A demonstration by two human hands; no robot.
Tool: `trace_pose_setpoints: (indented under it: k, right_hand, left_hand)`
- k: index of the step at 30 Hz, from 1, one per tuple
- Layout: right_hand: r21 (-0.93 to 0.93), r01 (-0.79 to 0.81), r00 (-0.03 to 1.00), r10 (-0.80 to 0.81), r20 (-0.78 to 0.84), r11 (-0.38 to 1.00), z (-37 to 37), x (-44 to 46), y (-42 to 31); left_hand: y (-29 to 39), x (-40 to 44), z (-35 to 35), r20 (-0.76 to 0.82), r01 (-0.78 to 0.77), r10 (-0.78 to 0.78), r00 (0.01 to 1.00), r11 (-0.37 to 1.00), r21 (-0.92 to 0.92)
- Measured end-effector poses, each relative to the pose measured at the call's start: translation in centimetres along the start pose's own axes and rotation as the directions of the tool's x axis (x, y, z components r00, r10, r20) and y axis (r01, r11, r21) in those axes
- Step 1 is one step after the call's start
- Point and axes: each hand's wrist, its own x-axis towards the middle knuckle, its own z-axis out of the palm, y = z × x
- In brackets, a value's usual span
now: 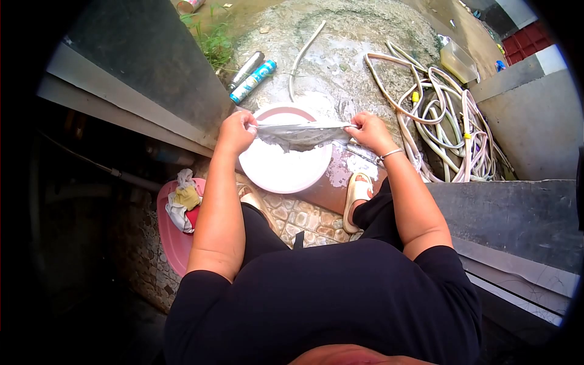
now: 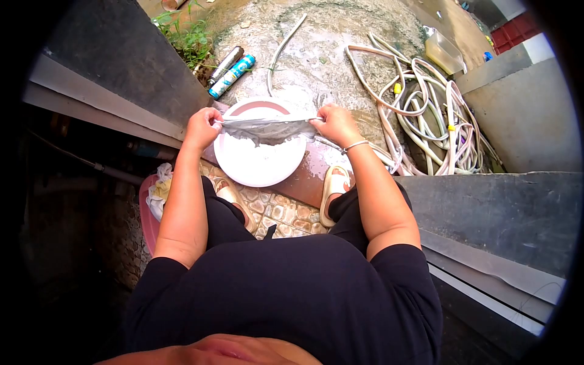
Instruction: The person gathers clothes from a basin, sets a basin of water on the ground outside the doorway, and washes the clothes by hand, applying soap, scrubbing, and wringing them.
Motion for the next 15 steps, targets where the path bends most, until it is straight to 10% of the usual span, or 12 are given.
trace_pose_setpoints:
  k: [15]
  right_hand:
    - [0.271, -0.201, 0.886, 0.057, 0.46, 0.941, 0.6, -0.3, 0.8]
  left_hand:
    - [-0.1, 0.2, 0.5, 0.03, -0.032, 0.032, 0.999, 0.999, -0.003]
